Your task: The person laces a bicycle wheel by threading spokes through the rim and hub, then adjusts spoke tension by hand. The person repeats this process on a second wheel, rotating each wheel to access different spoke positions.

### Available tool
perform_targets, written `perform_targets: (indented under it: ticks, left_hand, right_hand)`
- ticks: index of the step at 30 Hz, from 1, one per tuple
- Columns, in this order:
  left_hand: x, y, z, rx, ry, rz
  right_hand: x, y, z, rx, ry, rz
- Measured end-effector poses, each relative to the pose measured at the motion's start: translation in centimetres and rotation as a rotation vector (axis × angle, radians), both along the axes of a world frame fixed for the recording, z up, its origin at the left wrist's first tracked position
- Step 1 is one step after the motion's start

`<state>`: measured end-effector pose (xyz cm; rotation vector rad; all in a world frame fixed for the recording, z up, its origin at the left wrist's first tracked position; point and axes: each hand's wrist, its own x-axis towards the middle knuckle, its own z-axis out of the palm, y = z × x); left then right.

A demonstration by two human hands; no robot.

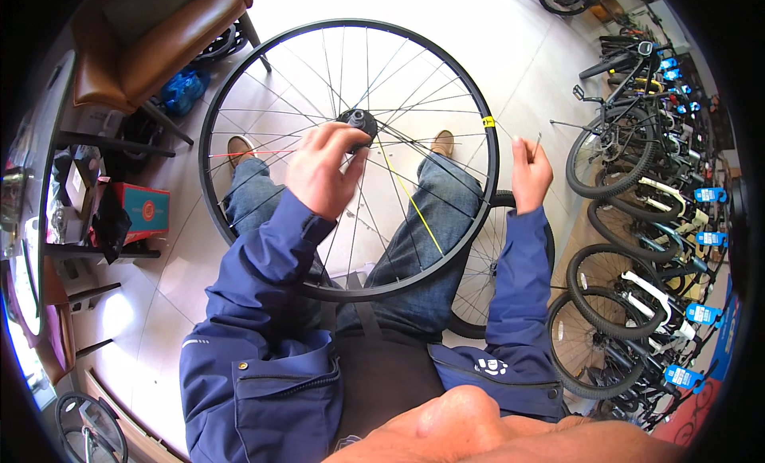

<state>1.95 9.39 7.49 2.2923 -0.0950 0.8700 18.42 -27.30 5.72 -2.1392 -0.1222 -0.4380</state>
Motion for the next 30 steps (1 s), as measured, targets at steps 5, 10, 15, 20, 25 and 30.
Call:
perform_targets:
  ticks: [5, 10, 15, 20, 25, 30]
  left_hand:
    - [-1.7, 2.1, -1.0, 0.099, 0.508, 0.139]
    - [-0.9, 2.7, -1.6, 0.041, 0.587, 0.078]
    - [-0.6, 4.7, 0.3, 0.078, 0.572, 0.032]
    - [1.8, 7.1, 2.0, 0.168, 0.298, -0.001]
    - [3.0, 7.3, 0.3, 0.113, 0.302, 0.073]
    - [2.5, 7.2, -2.2, 0.141, 0.292, 0.113]
  right_hand:
    - [4.9, -0.4, -4.8, -0.038, 0.305, 0.082]
    - [3.9, 0.1, -6.1, 0.301, 0.361, 0.302]
    - [0.2, -0.5, -4.7, 0.356, 0.330, 0.285]
    - [-6.5, -0.1, -4.3, 0.200, 0.234, 0.189]
    - [-11.7, 1.7, -5.1, 0.332, 0.195, 0.143]
    - [-14.1, 0.5, -3.5, -0.007, 0.126, 0.065]
